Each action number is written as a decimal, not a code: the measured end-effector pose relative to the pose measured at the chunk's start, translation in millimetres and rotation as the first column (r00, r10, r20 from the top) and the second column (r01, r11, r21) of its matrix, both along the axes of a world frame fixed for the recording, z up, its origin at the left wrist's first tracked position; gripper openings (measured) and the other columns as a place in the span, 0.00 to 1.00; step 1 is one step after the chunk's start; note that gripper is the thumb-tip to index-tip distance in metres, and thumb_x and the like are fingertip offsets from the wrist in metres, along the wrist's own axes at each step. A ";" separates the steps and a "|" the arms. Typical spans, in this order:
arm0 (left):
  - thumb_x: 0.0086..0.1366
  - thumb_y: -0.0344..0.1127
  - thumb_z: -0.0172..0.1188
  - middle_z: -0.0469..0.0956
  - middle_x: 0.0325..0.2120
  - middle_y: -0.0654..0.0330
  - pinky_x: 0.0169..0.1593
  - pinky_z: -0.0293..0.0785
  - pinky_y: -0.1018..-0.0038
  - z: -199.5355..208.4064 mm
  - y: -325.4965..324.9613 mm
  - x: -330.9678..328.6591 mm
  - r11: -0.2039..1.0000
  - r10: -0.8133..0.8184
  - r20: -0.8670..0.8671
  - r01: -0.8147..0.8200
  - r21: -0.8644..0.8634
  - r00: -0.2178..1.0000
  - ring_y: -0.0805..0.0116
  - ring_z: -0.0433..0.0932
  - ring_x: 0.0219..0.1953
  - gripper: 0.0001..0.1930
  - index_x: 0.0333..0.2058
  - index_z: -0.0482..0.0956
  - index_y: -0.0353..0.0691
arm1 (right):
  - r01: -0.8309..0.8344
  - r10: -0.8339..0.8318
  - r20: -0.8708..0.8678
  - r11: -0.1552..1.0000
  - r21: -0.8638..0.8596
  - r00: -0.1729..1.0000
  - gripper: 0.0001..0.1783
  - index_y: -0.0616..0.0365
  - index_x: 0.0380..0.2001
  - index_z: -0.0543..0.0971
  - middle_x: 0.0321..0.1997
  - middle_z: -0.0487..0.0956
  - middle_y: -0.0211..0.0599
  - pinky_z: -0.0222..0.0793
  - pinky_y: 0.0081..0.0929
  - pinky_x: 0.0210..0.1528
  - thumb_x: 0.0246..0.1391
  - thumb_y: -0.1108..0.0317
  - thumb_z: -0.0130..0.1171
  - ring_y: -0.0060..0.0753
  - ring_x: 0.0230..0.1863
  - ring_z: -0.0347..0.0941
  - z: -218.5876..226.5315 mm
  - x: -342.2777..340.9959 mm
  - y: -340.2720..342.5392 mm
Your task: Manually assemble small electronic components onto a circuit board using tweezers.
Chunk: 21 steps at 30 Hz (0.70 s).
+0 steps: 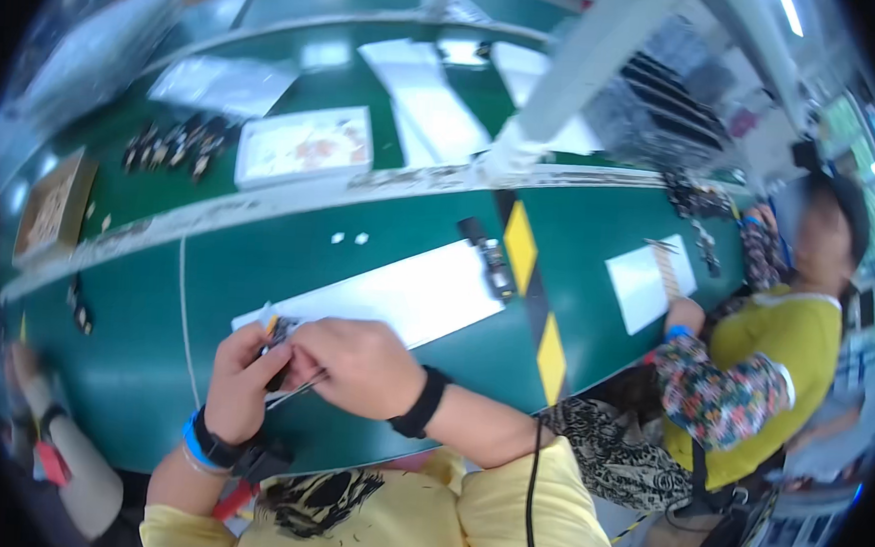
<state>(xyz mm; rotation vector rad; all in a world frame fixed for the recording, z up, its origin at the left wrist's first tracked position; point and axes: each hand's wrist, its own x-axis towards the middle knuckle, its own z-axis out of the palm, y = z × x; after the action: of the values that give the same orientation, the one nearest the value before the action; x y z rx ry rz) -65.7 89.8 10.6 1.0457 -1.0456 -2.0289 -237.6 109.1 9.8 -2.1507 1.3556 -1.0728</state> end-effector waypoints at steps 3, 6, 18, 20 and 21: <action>0.62 0.26 0.51 0.76 0.26 0.60 0.29 0.72 0.82 2.3 1.6 -0.9 0.989 -0.007 0.081 0.019 -0.148 0.997 0.76 0.76 0.25 0.03 0.32 0.72 0.32 | 0.027 -0.026 -0.028 0.999 0.043 0.999 0.07 0.56 0.26 0.73 0.22 0.76 0.36 0.70 0.29 0.25 0.40 0.74 0.60 0.39 0.23 0.74 5.0 1.2 0.4; 0.61 0.25 0.52 0.77 0.27 0.60 0.29 0.73 0.81 -4.7 3.0 -4.6 0.979 0.041 0.016 -0.037 -0.199 0.999 0.75 0.76 0.25 0.03 0.32 0.73 0.32 | 0.031 -0.033 0.017 0.997 0.071 0.999 0.08 0.56 0.25 0.72 0.22 0.75 0.35 0.70 0.28 0.25 0.40 0.75 0.60 0.39 0.23 0.74 7.0 -2.9 2.3; 0.60 0.22 0.53 0.77 0.29 0.60 0.31 0.73 0.81 -6.4 4.2 -12.8 0.965 0.135 -0.042 -0.141 -0.219 0.990 0.75 0.76 0.28 0.02 0.32 0.73 0.32 | 0.035 -0.072 0.324 0.993 0.116 0.943 0.08 0.58 0.27 0.73 0.24 0.76 0.35 0.69 0.25 0.24 0.41 0.75 0.59 0.33 0.23 0.73 4.7 -8.8 -1.5; 0.60 0.22 0.53 0.77 0.29 0.60 0.32 0.73 0.81 -10.9 4.4 -9.3 0.955 0.131 -0.023 -0.132 -0.264 0.991 0.76 0.76 0.29 0.03 0.33 0.73 0.31 | 0.024 -0.033 0.238 0.999 0.041 0.971 0.07 0.58 0.27 0.74 0.24 0.76 0.34 0.69 0.23 0.23 0.41 0.75 0.59 0.30 0.23 0.73 2.2 -0.2 -1.2; 0.60 0.23 0.54 0.77 0.29 0.60 0.33 0.73 0.82 -13.0 5.6 -6.5 0.946 0.124 -0.007 -0.120 -0.302 0.992 0.76 0.76 0.29 0.03 0.33 0.73 0.31 | 0.008 -0.017 0.249 0.999 0.039 0.968 0.07 0.58 0.27 0.74 0.24 0.76 0.34 0.69 0.23 0.23 0.41 0.75 0.59 0.30 0.23 0.73 2.5 1.9 -0.4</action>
<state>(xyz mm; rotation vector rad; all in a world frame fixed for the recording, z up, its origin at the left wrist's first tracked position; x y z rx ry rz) -72.2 95.4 -2.4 0.9370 -1.2212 -1.7001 -235.7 108.7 12.3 -1.9075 1.2632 -1.2632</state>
